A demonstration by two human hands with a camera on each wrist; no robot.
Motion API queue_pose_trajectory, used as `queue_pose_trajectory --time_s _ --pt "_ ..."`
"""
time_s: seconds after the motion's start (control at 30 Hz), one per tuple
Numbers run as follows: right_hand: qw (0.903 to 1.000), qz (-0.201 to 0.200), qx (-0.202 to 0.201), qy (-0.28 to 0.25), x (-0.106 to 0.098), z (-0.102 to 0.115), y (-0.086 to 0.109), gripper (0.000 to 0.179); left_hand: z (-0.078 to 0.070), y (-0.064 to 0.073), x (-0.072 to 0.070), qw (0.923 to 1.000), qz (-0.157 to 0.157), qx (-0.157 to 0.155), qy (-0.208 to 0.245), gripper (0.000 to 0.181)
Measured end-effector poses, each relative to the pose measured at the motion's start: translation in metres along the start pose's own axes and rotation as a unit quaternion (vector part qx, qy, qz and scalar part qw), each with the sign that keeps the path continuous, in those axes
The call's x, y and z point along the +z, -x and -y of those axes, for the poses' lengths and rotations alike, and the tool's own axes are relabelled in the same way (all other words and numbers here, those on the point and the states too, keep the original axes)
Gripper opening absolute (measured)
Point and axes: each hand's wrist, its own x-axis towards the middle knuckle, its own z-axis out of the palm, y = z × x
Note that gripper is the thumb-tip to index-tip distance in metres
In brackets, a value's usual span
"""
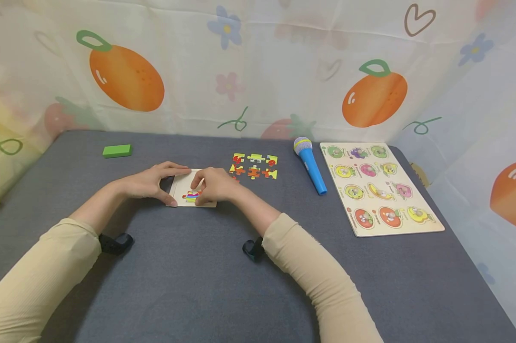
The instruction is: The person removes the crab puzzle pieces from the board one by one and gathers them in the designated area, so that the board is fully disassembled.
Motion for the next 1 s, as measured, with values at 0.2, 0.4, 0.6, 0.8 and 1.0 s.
queue_pose_trajectory --time_s 0.2,0.4,0.6,0.8,1.0 --pt "0.9997 -0.001 0.003 0.023 0.0012 0.0026 0.0007 0.041 0.0017 -0.0006 0.0005 1.0000 -0.002 -0.002 -0.002 0.094" --pt "0.9997 0.001 0.005 0.025 0.0026 0.0036 0.0004 0.039 0.0022 -0.0010 0.0004 1.0000 -0.004 -0.001 -0.001 0.095" --pt "0.9997 0.002 0.005 0.024 0.0029 0.0040 0.0002 0.038 0.0026 -0.0013 0.0005 1.0000 -0.003 -0.001 -0.001 0.095" --pt "0.9998 0.005 0.005 0.018 0.0039 0.0035 0.0004 0.036 0.0022 -0.0011 0.0007 1.0000 -0.003 -0.001 -0.005 0.094" --pt "0.9998 0.004 0.003 0.019 0.0042 0.0031 0.0005 0.036 0.0024 -0.0013 0.0008 1.0000 -0.003 -0.001 -0.003 0.095"
